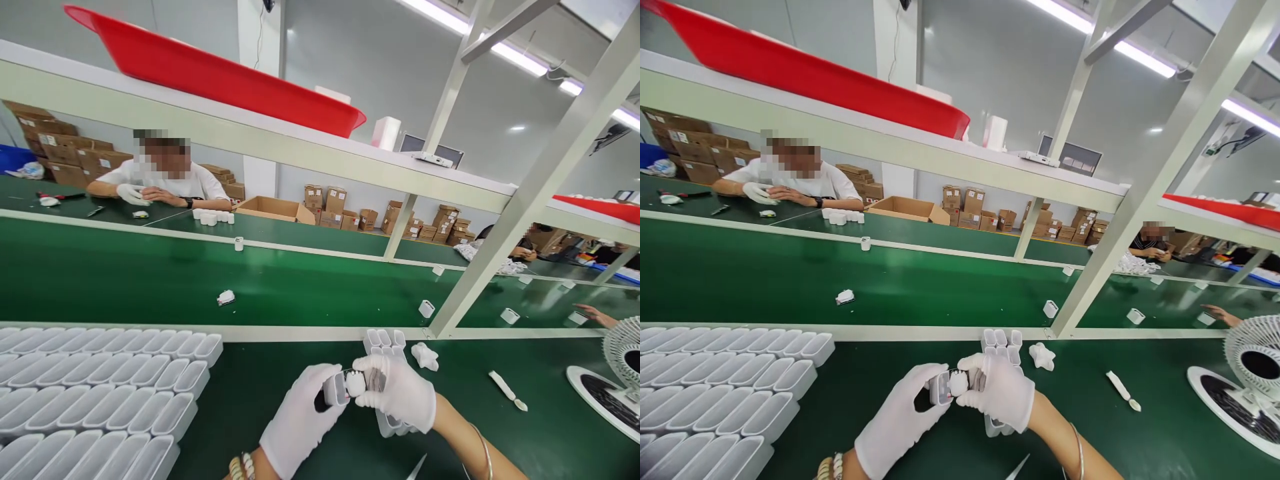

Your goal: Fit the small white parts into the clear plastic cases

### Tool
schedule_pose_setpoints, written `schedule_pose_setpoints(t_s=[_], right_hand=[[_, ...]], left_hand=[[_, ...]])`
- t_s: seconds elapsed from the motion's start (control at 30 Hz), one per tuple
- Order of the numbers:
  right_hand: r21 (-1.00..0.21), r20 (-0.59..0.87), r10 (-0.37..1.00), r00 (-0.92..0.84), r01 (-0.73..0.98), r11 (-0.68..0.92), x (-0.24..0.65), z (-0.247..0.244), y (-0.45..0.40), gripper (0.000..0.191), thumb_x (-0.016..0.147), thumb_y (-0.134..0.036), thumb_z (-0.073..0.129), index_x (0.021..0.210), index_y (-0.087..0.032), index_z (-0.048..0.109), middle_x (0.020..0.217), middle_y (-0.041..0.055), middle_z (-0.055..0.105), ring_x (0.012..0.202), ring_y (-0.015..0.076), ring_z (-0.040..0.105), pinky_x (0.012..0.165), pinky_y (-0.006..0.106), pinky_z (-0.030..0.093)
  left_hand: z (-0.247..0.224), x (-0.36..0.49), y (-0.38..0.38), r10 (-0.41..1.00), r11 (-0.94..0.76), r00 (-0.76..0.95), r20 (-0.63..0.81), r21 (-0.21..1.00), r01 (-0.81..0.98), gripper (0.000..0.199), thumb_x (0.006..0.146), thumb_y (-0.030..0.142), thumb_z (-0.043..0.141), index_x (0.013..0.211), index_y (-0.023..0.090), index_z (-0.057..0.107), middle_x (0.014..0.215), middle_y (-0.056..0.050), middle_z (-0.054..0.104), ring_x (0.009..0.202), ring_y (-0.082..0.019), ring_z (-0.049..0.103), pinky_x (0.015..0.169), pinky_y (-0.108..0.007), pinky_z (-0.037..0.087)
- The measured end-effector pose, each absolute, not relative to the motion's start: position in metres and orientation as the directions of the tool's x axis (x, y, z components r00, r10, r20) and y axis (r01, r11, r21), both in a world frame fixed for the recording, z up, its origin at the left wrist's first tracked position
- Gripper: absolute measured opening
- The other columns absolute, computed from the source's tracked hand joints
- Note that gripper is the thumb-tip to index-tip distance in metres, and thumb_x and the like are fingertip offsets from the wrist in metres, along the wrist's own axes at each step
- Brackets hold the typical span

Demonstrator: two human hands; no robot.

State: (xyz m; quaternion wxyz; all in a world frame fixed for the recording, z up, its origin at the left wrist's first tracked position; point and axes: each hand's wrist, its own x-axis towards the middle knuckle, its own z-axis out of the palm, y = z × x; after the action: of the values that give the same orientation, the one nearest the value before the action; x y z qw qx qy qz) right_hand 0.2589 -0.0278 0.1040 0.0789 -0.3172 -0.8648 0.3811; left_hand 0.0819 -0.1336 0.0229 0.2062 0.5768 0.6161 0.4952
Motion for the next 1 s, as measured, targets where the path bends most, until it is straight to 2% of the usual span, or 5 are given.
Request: schedule_pose_setpoints(t_s=[0.2,0.43,0.77,0.9,1.0], right_hand=[[-0.698,-0.158,0.616,-0.772,0.529,0.483,0.259,0.111,-0.033,0.036,0.069,-0.021,0.074,0.104,-0.018,0.065,0.091,0.0037,0.067,0.083,0.0195,0.061,0.079,0.035,0.052],[-0.621,-0.148,0.613,-0.776,0.555,0.553,0.254,0.122,-0.047,0.011,0.072,-0.015,0.066,0.080,-0.020,0.060,0.075,-0.0023,0.060,0.068,0.0127,0.050,0.066,0.025,0.043],[-0.633,-0.132,0.568,-0.813,0.510,0.582,0.248,0.121,-0.055,0.020,0.073,-0.007,0.061,0.069,-0.020,0.046,0.064,-0.0071,0.044,0.060,0.0092,0.038,0.059,0.022,0.031],[-0.721,-0.129,0.578,-0.806,0.476,0.504,0.247,0.109,-0.052,0.020,0.071,-0.005,0.064,0.070,-0.020,0.049,0.065,-0.0070,0.047,0.061,0.0093,0.041,0.061,0.021,0.036],[-0.705,-0.118,0.599,-0.792,0.491,0.512,0.248,0.100,-0.045,0.022,0.071,-0.016,0.076,0.089,-0.023,0.065,0.073,-0.0042,0.059,0.067,0.0132,0.052,0.065,0.023,0.045]], left_hand=[[0.022,0.082,-0.135,0.893,-0.204,-0.227,0.389,0.798,0.567,0.033,0.080,0.028,0.066,0.113,0.026,0.070,0.113,-0.008,0.072,0.104,-0.026,0.070,0.096,-0.043,0.059],[0.020,0.082,-0.135,0.858,-0.237,-0.234,0.458,0.756,0.610,0.033,0.077,0.023,0.067,0.110,0.024,0.071,0.108,-0.009,0.073,0.100,-0.027,0.071,0.092,-0.043,0.060],[0.014,0.082,-0.135,0.877,-0.241,-0.176,0.447,0.727,0.643,0.034,0.079,0.021,0.064,0.112,0.025,0.067,0.109,-0.010,0.071,0.098,-0.027,0.071,0.092,-0.045,0.060],[0.016,0.082,-0.135,0.879,-0.246,-0.169,0.445,0.728,0.639,0.034,0.079,0.020,0.062,0.113,0.023,0.067,0.109,-0.010,0.070,0.100,-0.027,0.070,0.093,-0.045,0.059],[0.020,0.082,-0.137,0.877,-0.265,-0.164,0.452,0.739,0.619,0.034,0.077,0.016,0.062,0.110,0.024,0.068,0.109,-0.009,0.070,0.102,-0.026,0.069,0.094,-0.043,0.058]])
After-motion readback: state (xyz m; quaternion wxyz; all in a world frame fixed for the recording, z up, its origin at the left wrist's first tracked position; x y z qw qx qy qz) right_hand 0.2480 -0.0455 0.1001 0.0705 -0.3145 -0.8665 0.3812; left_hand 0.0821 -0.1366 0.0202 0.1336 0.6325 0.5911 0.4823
